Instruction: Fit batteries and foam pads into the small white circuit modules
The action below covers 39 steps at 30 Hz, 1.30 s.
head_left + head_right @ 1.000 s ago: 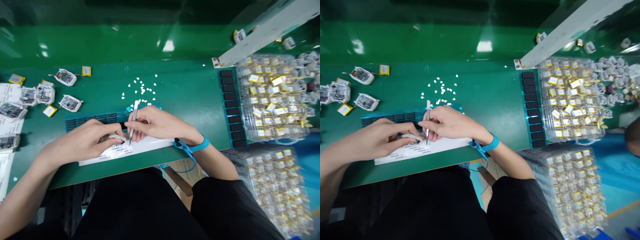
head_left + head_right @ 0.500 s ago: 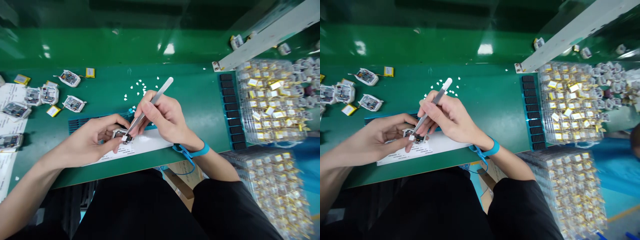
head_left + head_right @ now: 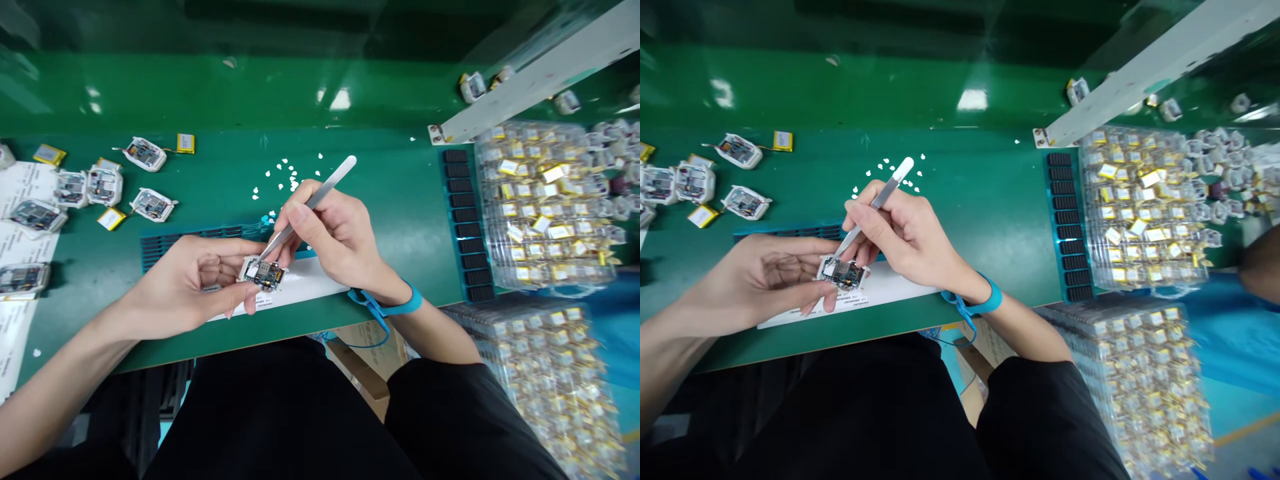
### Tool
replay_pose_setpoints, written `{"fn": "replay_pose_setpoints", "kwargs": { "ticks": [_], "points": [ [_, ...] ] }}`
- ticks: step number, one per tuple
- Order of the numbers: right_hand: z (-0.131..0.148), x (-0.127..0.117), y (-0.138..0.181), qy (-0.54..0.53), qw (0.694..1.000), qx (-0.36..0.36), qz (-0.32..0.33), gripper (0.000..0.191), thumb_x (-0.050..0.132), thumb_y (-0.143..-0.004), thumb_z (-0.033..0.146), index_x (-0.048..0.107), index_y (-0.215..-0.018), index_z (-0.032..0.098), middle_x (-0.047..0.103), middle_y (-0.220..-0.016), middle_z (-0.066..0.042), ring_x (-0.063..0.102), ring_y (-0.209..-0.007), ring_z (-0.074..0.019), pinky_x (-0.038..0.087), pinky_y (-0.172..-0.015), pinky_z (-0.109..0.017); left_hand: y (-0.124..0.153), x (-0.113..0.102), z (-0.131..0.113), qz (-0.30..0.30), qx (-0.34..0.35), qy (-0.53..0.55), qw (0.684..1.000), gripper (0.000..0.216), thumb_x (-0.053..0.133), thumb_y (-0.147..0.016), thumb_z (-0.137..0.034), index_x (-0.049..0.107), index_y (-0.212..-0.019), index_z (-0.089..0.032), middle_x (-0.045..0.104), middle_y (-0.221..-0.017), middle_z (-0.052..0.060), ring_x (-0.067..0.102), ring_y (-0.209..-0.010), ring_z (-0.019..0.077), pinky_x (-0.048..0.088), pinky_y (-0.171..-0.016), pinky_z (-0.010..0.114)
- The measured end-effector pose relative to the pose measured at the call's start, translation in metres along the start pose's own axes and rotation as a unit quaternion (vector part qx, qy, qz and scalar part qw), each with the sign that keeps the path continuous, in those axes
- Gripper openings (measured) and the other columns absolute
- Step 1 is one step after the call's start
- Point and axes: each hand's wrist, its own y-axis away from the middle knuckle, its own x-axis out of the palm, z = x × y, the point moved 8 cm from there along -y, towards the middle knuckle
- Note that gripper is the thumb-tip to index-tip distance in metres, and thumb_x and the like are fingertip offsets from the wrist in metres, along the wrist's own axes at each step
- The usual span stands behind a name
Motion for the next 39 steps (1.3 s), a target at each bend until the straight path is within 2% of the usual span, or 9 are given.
{"fn": "replay_pose_setpoints", "kwargs": {
  "ticks": [5,9,14,21,26,33,36,38,39],
  "points": [
    [0.005,-0.002,0.001,0.001,1.000,-0.022,-0.015,0.025,0.053,-0.103,0.041,0.055,-0.088,0.021,0.070,-0.068,0.005,0.070,-0.059,-0.0072,0.058,-0.055,-0.017,0.000,-0.001,-0.001,-0.003,-0.001,-0.009,1.000,0.032,0.069,-0.088,-0.009,0.075,-0.118,-0.019,0.075,-0.073,0.001,0.065,-0.054,0.0077,0.053,-0.048,0.011],
    [0.008,-0.001,0.002,0.003,1.000,-0.023,-0.006,0.024,0.052,-0.103,0.038,0.055,-0.087,0.020,0.070,-0.069,0.004,0.070,-0.059,-0.0075,0.059,-0.056,-0.017,0.001,0.002,-0.001,0.011,-0.004,-0.019,1.000,0.031,0.069,-0.088,-0.010,0.075,-0.118,-0.019,0.076,-0.074,0.002,0.066,-0.057,0.0094,0.053,-0.048,0.012],
    [0.004,-0.001,0.002,0.007,1.000,-0.007,0.000,0.027,0.052,-0.102,0.043,0.055,-0.087,0.021,0.070,-0.071,0.004,0.070,-0.059,-0.0072,0.059,-0.056,-0.017,0.001,0.003,-0.002,0.014,-0.004,-0.018,1.000,0.031,0.070,-0.088,-0.011,0.075,-0.117,-0.019,0.075,-0.075,0.003,0.069,-0.061,0.0115,0.052,-0.047,0.013],
    [0.014,0.001,0.004,0.009,0.999,-0.053,-0.009,0.024,0.052,-0.103,0.033,0.057,-0.086,0.018,0.067,-0.068,0.003,0.070,-0.060,-0.0076,0.058,-0.055,-0.017,0.002,0.001,0.001,0.008,-0.007,-0.027,1.000,0.030,0.069,-0.089,-0.013,0.074,-0.118,-0.019,0.075,-0.074,0.003,0.067,-0.061,0.0118,0.052,-0.046,0.014],
    [0.016,-0.001,0.006,0.050,0.998,-0.047,-0.014,0.022,0.049,-0.104,0.030,0.058,-0.087,0.019,0.069,-0.070,0.003,0.070,-0.060,-0.0073,0.057,-0.056,-0.017,0.002,0.002,0.002,0.002,-0.014,-0.029,0.999,0.032,0.068,-0.087,-0.012,0.074,-0.119,-0.016,0.074,-0.070,0.004,0.066,-0.056,0.0120,0.054,-0.046,0.016],
    [0.027,0.001,0.012,0.161,0.982,-0.095,-0.021,0.021,0.050,-0.103,0.026,0.061,-0.087,0.020,0.072,-0.081,0.002,0.071,-0.063,-0.0071,0.057,-0.056,-0.018,0.005,0.000,0.000,-0.044,-0.001,-0.066,0.997,0.027,0.062,-0.092,-0.017,0.077,-0.115,-0.017,0.070,-0.062,0.001,0.057,-0.045,0.0092,0.048,-0.041,0.017],
    [0.036,0.002,0.018,0.198,0.967,-0.159,-0.013,0.021,0.049,-0.104,0.024,0.065,-0.091,0.022,0.074,-0.089,0.001,0.073,-0.072,-0.0092,0.059,-0.063,-0.021,0.005,-0.002,-0.002,-0.050,0.012,-0.118,0.992,0.027,0.061,-0.092,-0.019,0.078,-0.113,-0.014,0.067,-0.057,0.000,0.050,-0.042,0.0081,0.043,-0.039,0.018],
    [0.041,-0.006,0.021,0.186,0.962,-0.195,-0.041,0.022,0.046,-0.106,0.028,0.067,-0.097,0.025,0.074,-0.096,-0.001,0.073,-0.080,-0.0122,0.061,-0.068,-0.026,0.005,-0.012,-0.004,-0.098,0.029,-0.174,0.979,0.026,0.063,-0.092,-0.020,0.077,-0.113,-0.014,0.067,-0.058,0.000,0.050,-0.043,0.0087,0.042,-0.039,0.020],
    [0.043,-0.012,0.021,0.180,0.959,-0.207,-0.069,0.023,0.045,-0.106,0.030,0.067,-0.101,0.026,0.074,-0.100,-0.002,0.073,-0.082,-0.0131,0.062,-0.070,-0.028,0.007,-0.019,-0.006,-0.140,0.045,-0.214,0.966,0.028,0.063,-0.092,-0.021,0.076,-0.116,-0.015,0.070,-0.062,0.000,0.055,-0.046,0.0098,0.046,-0.043,0.021]
  ]
}}
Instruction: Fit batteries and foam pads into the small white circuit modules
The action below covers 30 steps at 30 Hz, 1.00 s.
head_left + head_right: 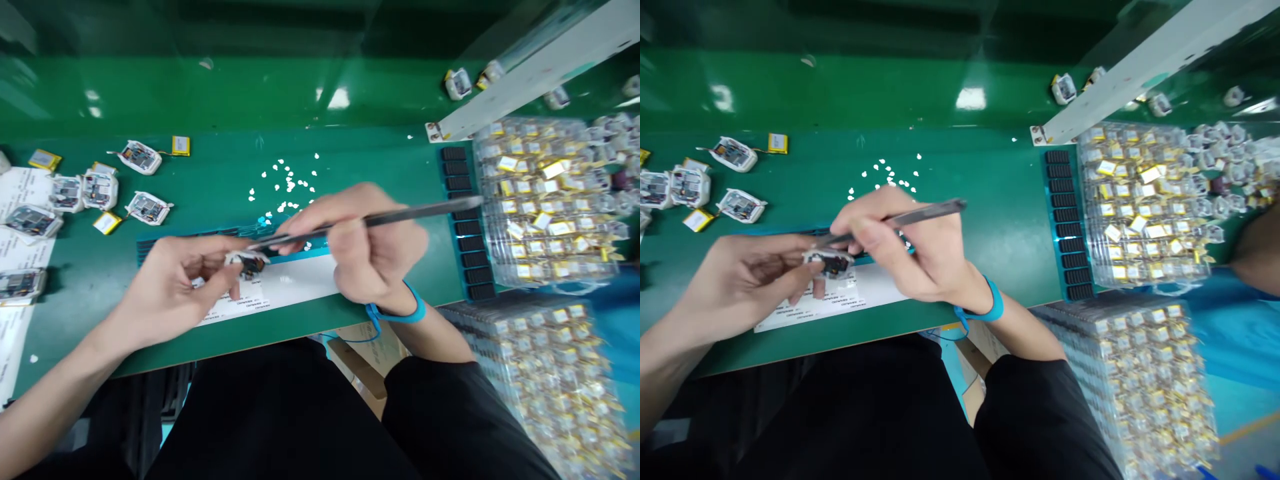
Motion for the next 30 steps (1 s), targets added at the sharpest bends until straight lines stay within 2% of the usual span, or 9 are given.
{"fn": "replay_pose_setpoints", "kwargs": {
  "ticks": [2,4,6,8,12,17,21,25,30],
  "points": [
    [-0.003,-0.008,-0.003,0.035,0.999,-0.005,-0.033,0.024,0.044,-0.107,0.029,0.067,-0.103,0.026,0.073,-0.105,-0.002,0.073,-0.086,-0.0134,0.062,-0.077,-0.030,0.002,-0.020,-0.002,-0.112,0.039,-0.108,0.987,0.036,0.063,-0.093,-0.021,0.070,-0.128,-0.018,0.076,-0.077,0.001,0.068,-0.063,0.0138,0.058,-0.063,0.026],
    [-0.005,-0.003,-0.007,0.112,0.993,-0.025,0.012,0.024,0.046,-0.106,0.025,0.068,-0.098,0.023,0.075,-0.105,-0.001,0.071,-0.091,-0.0143,0.059,-0.086,-0.032,0.006,-0.035,-0.007,-0.191,0.082,-0.202,0.957,0.043,0.062,-0.095,-0.020,0.064,-0.137,-0.021,0.078,-0.098,0.002,0.073,-0.086,0.0184,0.058,-0.086,0.034],
    [-0.010,0.012,-0.009,0.171,0.979,-0.037,0.100,0.025,0.048,-0.105,0.025,0.070,-0.095,0.019,0.076,-0.103,-0.002,0.069,-0.096,-0.0173,0.057,-0.090,-0.036,0.009,-0.042,-0.010,-0.219,0.107,-0.258,0.935,0.040,0.060,-0.096,-0.022,0.063,-0.137,-0.021,0.076,-0.109,0.002,0.073,-0.094,0.0207,0.056,-0.089,0.036],
    [-0.018,0.023,-0.008,0.193,0.966,-0.030,0.169,0.028,0.048,-0.106,0.030,0.071,-0.096,0.017,0.077,-0.104,-0.003,0.066,-0.099,-0.0198,0.055,-0.089,-0.037,0.009,-0.046,-0.013,-0.220,0.121,-0.281,0.926,0.035,0.058,-0.098,-0.025,0.066,-0.132,-0.021,0.076,-0.106,0.001,0.073,-0.092,0.0206,0.056,-0.082,0.034],
    [-0.028,0.033,-0.003,0.215,0.945,-0.009,0.248,0.037,0.042,-0.108,0.037,0.072,-0.101,0.017,0.076,-0.104,-0.002,0.062,-0.103,-0.0202,0.053,-0.085,-0.035,0.002,-0.039,-0.019,-0.150,0.150,-0.308,0.927,0.026,0.056,-0.099,-0.028,0.072,-0.119,-0.026,0.077,-0.089,-0.003,0.072,-0.074,0.0153,0.052,-0.066,0.029],
    [-0.032,0.035,0.002,0.254,0.918,-0.008,0.304,0.040,0.035,-0.109,0.039,0.069,-0.111,0.017,0.074,-0.102,-0.006,0.059,-0.110,-0.0217,0.051,-0.077,-0.032,0.006,-0.025,-0.033,-0.063,0.233,-0.281,0.929,0.019,0.059,-0.095,-0.025,0.072,-0.106,-0.033,0.074,-0.073,-0.008,0.048,-0.040,0.0079,0.038,-0.044,0.027],
    [-0.033,0.034,0.003,0.278,0.907,-0.013,0.315,0.036,0.038,-0.109,0.035,0.069,-0.111,0.019,0.074,-0.102,-0.007,0.060,-0.110,-0.0210,0.047,-0.071,-0.029,0.010,-0.015,-0.034,0.005,0.264,-0.281,0.923,0.019,0.057,-0.096,-0.019,0.070,-0.106,-0.027,0.076,-0.080,-0.005,0.055,-0.045,0.0088,0.041,-0.047,0.025],
    [-0.029,0.037,0.007,0.310,0.892,-0.040,0.327,0.026,0.043,-0.105,0.019,0.069,-0.107,0.021,0.074,-0.096,-0.004,0.061,-0.111,-0.0177,0.039,-0.061,-0.025,0.009,0.007,-0.023,0.104,0.285,-0.352,0.886,0.020,0.049,-0.101,-0.020,0.066,-0.111,-0.022,0.078,-0.091,-0.001,0.067,-0.058,0.0159,0.045,-0.055,0.030],
    [-0.022,0.045,0.012,0.360,0.872,-0.109,0.314,0.028,0.044,-0.095,0.003,0.066,-0.098,0.020,0.072,-0.084,0.001,0.063,-0.112,-0.0125,0.025,-0.050,-0.028,0.006,0.024,-0.013,0.120,0.296,-0.448,0.835,0.024,0.041,-0.100,-0.016,0.065,-0.101,-0.017,0.076,-0.083,0.003,0.067,-0.056,0.0230,0.043,-0.051,0.037]
  ]
}}
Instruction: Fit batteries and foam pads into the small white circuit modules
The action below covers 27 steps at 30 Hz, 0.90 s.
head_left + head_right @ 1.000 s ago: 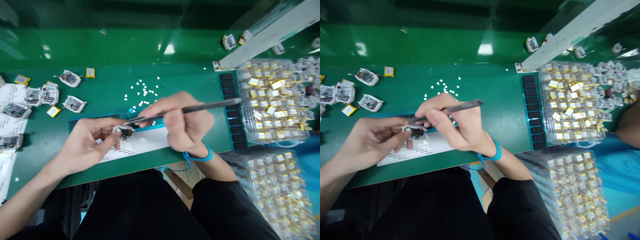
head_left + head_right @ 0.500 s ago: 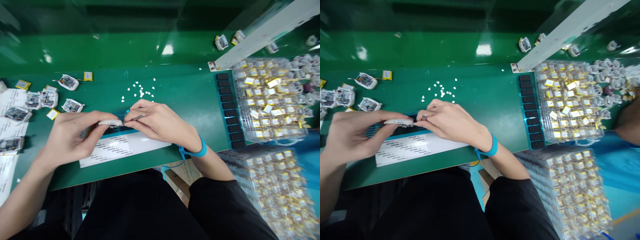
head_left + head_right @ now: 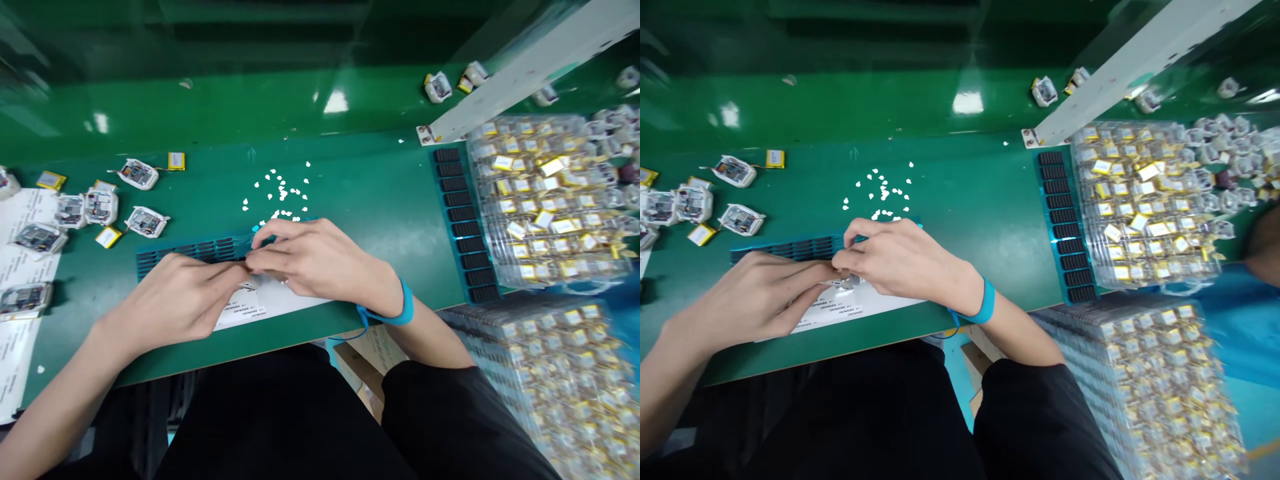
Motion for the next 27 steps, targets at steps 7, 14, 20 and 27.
{"fn": "replay_pose_setpoints", "kwargs": {
  "ticks": [7,14,20,27],
  "points": [
    [0.001,-0.018,0.004,0.073,0.991,-0.031,-0.110,0.029,0.040,-0.105,0.012,0.068,-0.102,0.021,0.075,-0.105,0.001,0.066,-0.109,-0.0105,0.049,-0.063,-0.023,-0.003,0.000,0.000,-0.008,-0.001,-0.015,1.000,0.024,0.042,-0.098,-0.016,0.066,-0.097,-0.016,0.075,-0.081,0.002,0.066,-0.053,0.0231,0.043,-0.050,0.038],
    [-0.002,-0.036,0.010,0.055,0.971,-0.031,-0.229,0.022,0.058,-0.100,0.013,0.067,-0.118,0.021,0.074,-0.122,0.000,0.067,-0.115,-0.0153,0.063,-0.082,-0.028,-0.002,-0.016,-0.009,-0.081,0.020,0.076,0.994,0.024,0.047,-0.097,-0.014,0.070,-0.101,-0.018,0.079,-0.095,0.005,0.074,-0.071,0.0224,0.053,-0.061,0.035],
    [0.003,-0.048,0.014,0.074,0.942,-0.011,-0.327,0.026,0.067,-0.093,0.011,0.070,-0.116,0.024,0.077,-0.118,0.001,0.070,-0.101,-0.0139,0.064,-0.084,-0.027,0.035,-0.046,0.070,-0.374,-0.343,0.399,0.764,0.012,0.058,-0.092,-0.020,0.069,-0.090,-0.024,0.073,-0.083,0.000,0.051,-0.054,0.0108,0.035,-0.047,0.027],
    [0.013,-0.049,0.013,0.093,0.942,-0.026,-0.321,0.021,0.068,-0.093,0.014,0.072,-0.113,0.020,0.076,-0.118,0.000,0.071,-0.096,-0.0146,0.064,-0.083,-0.028,0.024,-0.001,0.088,-0.290,-0.414,0.595,0.624,0.011,0.063,-0.085,-0.023,0.067,-0.079,-0.015,0.070,-0.079,0.008,0.048,-0.051,0.0109,0.027,-0.042,0.025]
  ]
}}
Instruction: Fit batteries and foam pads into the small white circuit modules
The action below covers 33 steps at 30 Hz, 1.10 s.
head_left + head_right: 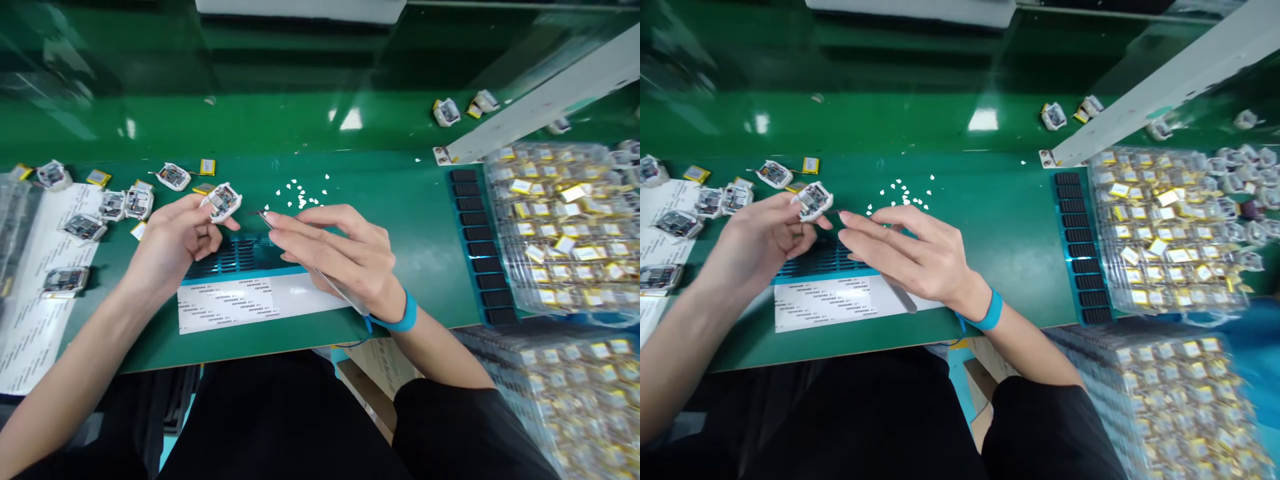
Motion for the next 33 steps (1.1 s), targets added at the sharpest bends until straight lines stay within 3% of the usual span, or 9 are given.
{"fn": "replay_pose_setpoints", "kwargs": {
  "ticks": [4,7,12,21,33],
  "points": [
    [0.012,0.006,0.001,0.011,0.998,-0.052,0.023,0.020,0.067,-0.095,0.018,0.073,-0.113,0.023,0.075,-0.120,0.005,0.071,-0.096,-0.0131,0.064,-0.082,-0.026,0.007,0.001,0.004,-0.049,0.060,-0.026,0.997,0.009,0.075,-0.081,-0.023,0.070,-0.077,-0.017,0.061,-0.068,0.001,0.048,-0.055,0.0087,0.033,-0.045,0.020],
    [0.016,0.012,0.002,0.013,0.996,-0.075,0.041,0.021,0.066,-0.095,0.018,0.073,-0.115,0.024,0.075,-0.122,0.005,0.071,-0.098,-0.0132,0.064,-0.079,-0.026,0.011,0.000,0.009,-0.074,0.060,0.032,0.995,0.010,0.078,-0.075,-0.021,0.068,-0.075,-0.017,0.060,-0.067,-0.002,0.049,-0.054,0.0073,0.041,-0.046,0.019],
    [0.014,0.018,0.004,0.040,0.995,-0.067,0.060,0.024,0.069,-0.093,0.017,0.073,-0.116,0.022,0.074,-0.123,0.003,0.070,-0.093,-0.0159,0.064,-0.074,-0.029,0.016,0.002,0.013,-0.079,0.044,0.073,0.993,0.022,0.078,-0.072,-0.018,0.057,-0.068,-0.019,0.066,-0.068,-0.003,0.068,-0.061,0.0117,0.060,-0.063,0.023],
    [0.020,0.025,0.006,0.035,0.995,-0.078,0.054,0.019,0.071,-0.091,0.019,0.075,-0.110,0.019,0.076,-0.119,0.005,0.065,-0.081,-0.0140,0.054,-0.055,-0.026,0.017,0.001,0.018,-0.104,0.024,0.077,0.991,0.025,0.077,-0.068,-0.018,0.053,-0.064,-0.019,0.066,-0.067,-0.004,0.068,-0.054,0.0130,0.063,-0.057,0.027],
    [0.024,0.027,0.007,0.023,0.996,-0.064,0.058,0.018,0.070,-0.092,0.020,0.076,-0.110,0.021,0.075,-0.120,0.005,0.061,-0.078,-0.0128,0.052,-0.057,-0.026,0.019,0.002,0.018,-0.119,0.034,0.060,0.991,0.026,0.078,-0.066,-0.018,0.052,-0.060,-0.019,0.057,-0.061,-0.005,0.059,-0.055,0.0099,0.060,-0.055,0.024]
  ]
}}
